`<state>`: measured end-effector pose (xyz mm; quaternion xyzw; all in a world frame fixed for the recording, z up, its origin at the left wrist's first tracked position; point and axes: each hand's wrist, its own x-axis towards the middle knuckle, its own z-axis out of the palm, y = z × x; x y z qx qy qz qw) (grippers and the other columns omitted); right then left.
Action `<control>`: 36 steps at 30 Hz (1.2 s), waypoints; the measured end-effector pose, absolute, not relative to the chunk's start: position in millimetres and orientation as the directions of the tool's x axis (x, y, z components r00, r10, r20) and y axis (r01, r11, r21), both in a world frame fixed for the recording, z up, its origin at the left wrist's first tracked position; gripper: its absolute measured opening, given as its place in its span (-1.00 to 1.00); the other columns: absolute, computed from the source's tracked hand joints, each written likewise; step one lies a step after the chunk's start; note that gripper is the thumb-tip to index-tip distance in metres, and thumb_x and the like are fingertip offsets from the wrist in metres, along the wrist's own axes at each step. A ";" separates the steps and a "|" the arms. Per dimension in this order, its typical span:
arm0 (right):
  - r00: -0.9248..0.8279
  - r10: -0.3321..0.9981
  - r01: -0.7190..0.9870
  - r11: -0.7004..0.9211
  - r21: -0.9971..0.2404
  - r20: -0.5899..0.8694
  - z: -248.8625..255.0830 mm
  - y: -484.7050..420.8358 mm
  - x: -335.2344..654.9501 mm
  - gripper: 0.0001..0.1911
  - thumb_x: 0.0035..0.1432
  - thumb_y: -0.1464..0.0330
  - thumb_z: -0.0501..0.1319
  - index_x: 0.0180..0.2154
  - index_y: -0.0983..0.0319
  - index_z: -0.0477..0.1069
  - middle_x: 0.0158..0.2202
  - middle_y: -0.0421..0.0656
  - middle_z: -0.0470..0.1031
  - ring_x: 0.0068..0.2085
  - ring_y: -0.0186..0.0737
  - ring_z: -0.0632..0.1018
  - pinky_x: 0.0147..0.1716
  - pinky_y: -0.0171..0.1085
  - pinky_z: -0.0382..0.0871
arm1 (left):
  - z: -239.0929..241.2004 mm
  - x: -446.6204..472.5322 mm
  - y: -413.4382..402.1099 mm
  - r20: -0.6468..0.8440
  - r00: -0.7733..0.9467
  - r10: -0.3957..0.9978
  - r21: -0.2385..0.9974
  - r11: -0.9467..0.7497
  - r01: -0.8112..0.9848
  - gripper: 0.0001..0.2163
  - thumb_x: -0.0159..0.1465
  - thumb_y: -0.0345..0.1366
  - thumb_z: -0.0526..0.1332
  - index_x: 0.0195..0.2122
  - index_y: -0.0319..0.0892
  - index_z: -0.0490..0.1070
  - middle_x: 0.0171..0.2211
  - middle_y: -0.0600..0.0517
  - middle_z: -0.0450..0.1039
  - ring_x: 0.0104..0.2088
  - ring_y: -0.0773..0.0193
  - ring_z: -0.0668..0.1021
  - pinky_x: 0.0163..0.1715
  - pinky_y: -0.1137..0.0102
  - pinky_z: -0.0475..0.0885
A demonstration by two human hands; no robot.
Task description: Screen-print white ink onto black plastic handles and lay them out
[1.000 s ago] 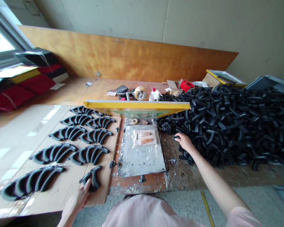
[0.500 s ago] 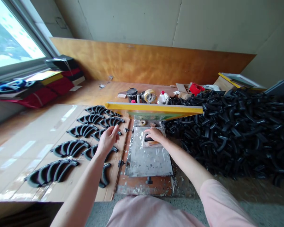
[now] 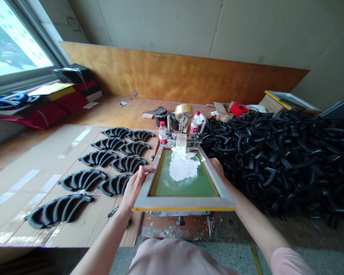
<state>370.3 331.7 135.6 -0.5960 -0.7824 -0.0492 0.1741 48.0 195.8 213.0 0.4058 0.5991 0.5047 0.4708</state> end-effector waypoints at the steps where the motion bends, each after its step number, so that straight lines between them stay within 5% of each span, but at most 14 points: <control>1: -0.183 0.921 0.951 0.255 -0.176 0.344 142.8 338.8 377.7 -0.70 0.26 0.47 -0.01 -0.20 0.32 0.50 -0.39 -0.15 0.57 -0.38 -0.31 0.57 -0.42 -0.37 0.48 | 195.8 47.0 185.0 -0.223 -0.201 0.954 0.972 0.233 0.026 -0.45 0.22 0.14 0.07 -0.03 -0.22 0.45 -0.38 0.00 0.53 -0.44 0.27 0.50 -0.48 0.46 0.37; 4: -0.156 0.910 0.885 0.302 -0.355 0.384 163.1 360.9 361.5 -0.65 0.21 0.38 0.15 0.04 0.26 0.38 -0.01 0.00 0.48 -0.04 -0.12 0.52 -0.05 -0.18 0.43 | 146.9 48.6 168.5 -0.310 -0.207 0.928 0.935 0.337 0.112 -0.36 0.17 0.12 0.14 0.19 -0.17 0.28 -0.41 0.05 0.51 -0.44 0.23 0.53 -0.48 0.43 0.38; 7: -0.336 0.878 0.812 0.453 -0.368 0.341 176.8 377.2 306.1 -0.40 0.09 0.33 0.29 0.16 0.27 0.23 0.18 0.08 0.24 0.17 0.04 0.31 0.13 -0.05 0.24 | 117.4 52.4 170.1 -0.282 -0.256 0.924 0.917 0.338 0.211 -0.33 0.16 0.10 0.15 0.23 -0.15 0.22 -0.38 0.02 0.54 -0.33 0.14 0.57 -0.32 0.35 0.43; 13: -0.514 0.856 0.826 0.512 -0.237 0.056 167.7 363.4 254.5 -0.87 0.15 0.42 0.21 -0.21 0.25 0.43 -0.23 -0.01 0.48 -0.13 -0.02 0.46 -0.12 -0.13 0.32 | 108.9 52.1 175.4 -0.302 -0.237 0.923 0.897 0.359 0.257 -0.41 0.20 0.08 0.09 0.17 -0.16 0.30 -0.28 -0.03 0.57 -0.19 0.07 0.59 -0.17 0.31 0.42; 19: -0.811 0.584 0.546 0.778 -0.311 0.038 169.9 332.0 296.9 -0.83 0.11 0.54 0.14 -0.32 0.22 0.46 -0.30 -0.11 0.50 -0.20 -0.14 0.46 -0.21 -0.25 0.28 | 105.0 51.2 174.0 -0.317 -0.220 0.923 0.903 0.365 0.229 -0.42 0.21 0.10 0.09 0.15 -0.15 0.30 -0.22 -0.05 0.57 -0.20 0.07 0.58 -0.18 0.29 0.42; 22: -0.798 0.603 0.564 0.756 -0.333 0.016 176.8 337.2 298.4 -0.94 0.09 0.45 0.22 -0.37 0.20 0.47 -0.35 -0.14 0.49 -0.26 -0.15 0.45 -0.27 -0.27 0.27 | 106.0 52.0 174.2 -0.310 -0.232 0.922 0.908 0.360 0.213 -0.42 0.19 0.10 0.11 0.13 -0.17 0.33 -0.24 -0.06 0.58 -0.22 0.07 0.59 -0.21 0.29 0.43; 28: -0.694 0.685 0.624 0.726 -0.289 0.221 152.1 321.9 289.5 -0.76 0.13 0.57 0.09 -0.27 0.24 0.48 -0.28 -0.06 0.50 -0.16 -0.10 0.42 -0.16 -0.19 0.28 | 113.1 53.1 174.2 -0.343 -0.267 0.901 0.906 0.392 0.158 -0.40 0.13 0.10 0.15 0.10 -0.18 0.36 -0.32 -0.05 0.60 -0.29 0.07 0.60 -0.32 0.32 0.46; 34: -0.736 0.656 0.582 0.739 -0.339 0.168 165.5 327.8 298.5 -0.86 0.15 0.41 0.22 -0.22 0.18 0.50 -0.27 -0.11 0.51 -0.18 -0.13 0.46 -0.15 -0.22 0.29 | 122.1 54.4 174.5 -0.351 -0.256 0.901 0.911 0.392 0.128 -0.39 0.12 0.11 0.17 0.10 -0.17 0.36 -0.34 -0.04 0.59 -0.32 0.08 0.60 -0.36 0.33 0.46; 36: -0.671 0.724 0.643 0.676 -0.359 0.162 179.7 348.6 287.1 -0.69 0.13 0.34 0.27 -0.05 0.10 0.46 -0.20 -0.15 0.51 -0.15 -0.13 0.47 -0.14 -0.23 0.30 | 129.7 53.7 174.5 -0.353 -0.243 0.904 0.917 0.386 0.104 -0.36 0.11 0.10 0.19 0.14 -0.17 0.33 -0.35 -0.04 0.58 -0.32 0.09 0.60 -0.36 0.34 0.46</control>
